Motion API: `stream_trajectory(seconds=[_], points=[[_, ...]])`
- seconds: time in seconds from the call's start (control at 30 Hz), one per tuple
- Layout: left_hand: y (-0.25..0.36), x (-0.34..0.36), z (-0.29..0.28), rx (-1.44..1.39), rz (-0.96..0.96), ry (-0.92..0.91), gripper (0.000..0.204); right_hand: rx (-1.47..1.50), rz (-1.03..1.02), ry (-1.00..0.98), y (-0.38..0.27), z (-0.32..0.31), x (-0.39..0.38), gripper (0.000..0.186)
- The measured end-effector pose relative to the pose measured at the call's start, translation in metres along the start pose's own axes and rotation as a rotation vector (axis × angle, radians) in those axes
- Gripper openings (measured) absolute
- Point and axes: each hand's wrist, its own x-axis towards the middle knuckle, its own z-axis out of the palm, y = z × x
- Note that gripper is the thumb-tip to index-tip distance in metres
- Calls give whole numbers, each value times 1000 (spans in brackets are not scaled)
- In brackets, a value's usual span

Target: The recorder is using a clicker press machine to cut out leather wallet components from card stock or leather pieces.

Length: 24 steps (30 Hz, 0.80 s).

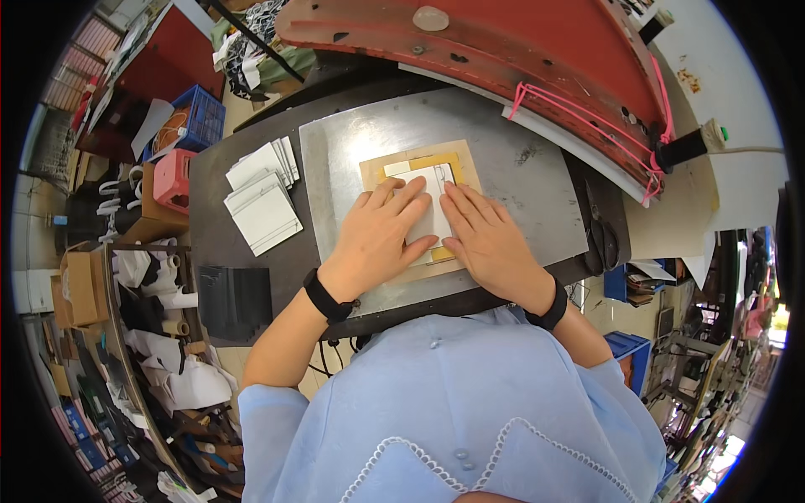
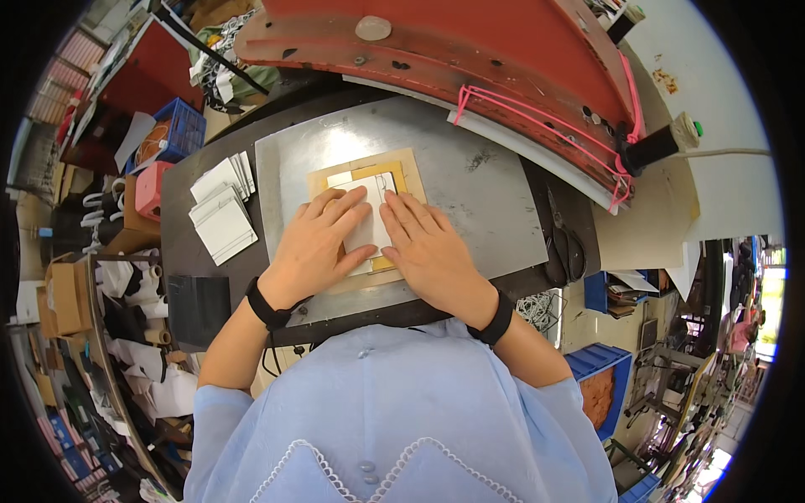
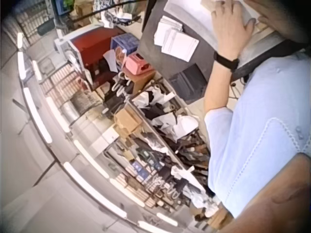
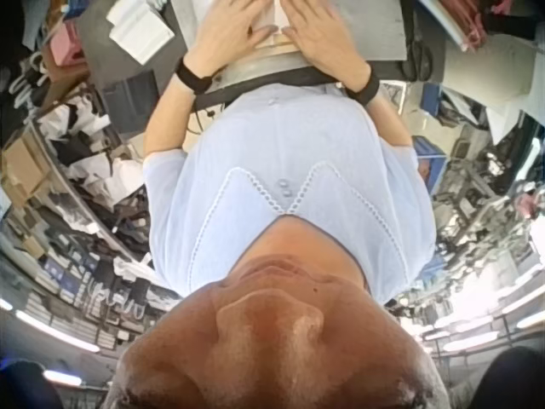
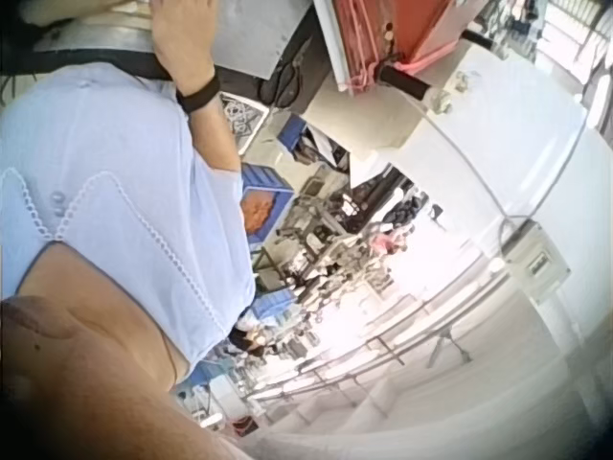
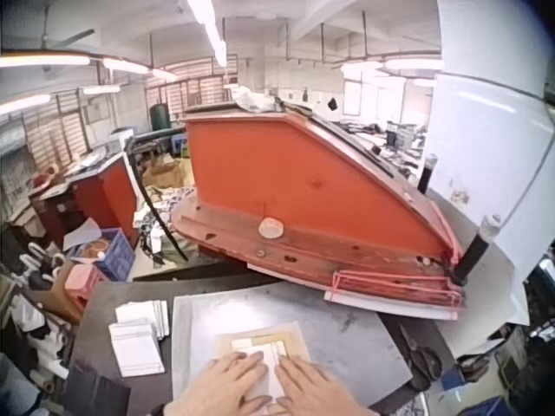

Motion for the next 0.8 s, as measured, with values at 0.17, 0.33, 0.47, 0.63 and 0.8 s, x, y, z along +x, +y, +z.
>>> stream_trajectory(seconds=[0.17,0.33,0.47,0.63,0.8], points=[[3,6,-5,99,28,-44,57,69,9,55,-3,-3,-5,45],[7,5,-2,140,37,-43,56,78,-41,78,-13,-22,-29,33],[12,8,-3,199,45,-81,56,51,-70,75,-13,-17,-29,32],[12,5,-5,281,85,-43,56,300,179,211,24,-23,-31,35],[3,0,3,210,85,-17,57,106,680,1035,127,-127,-52,71]])
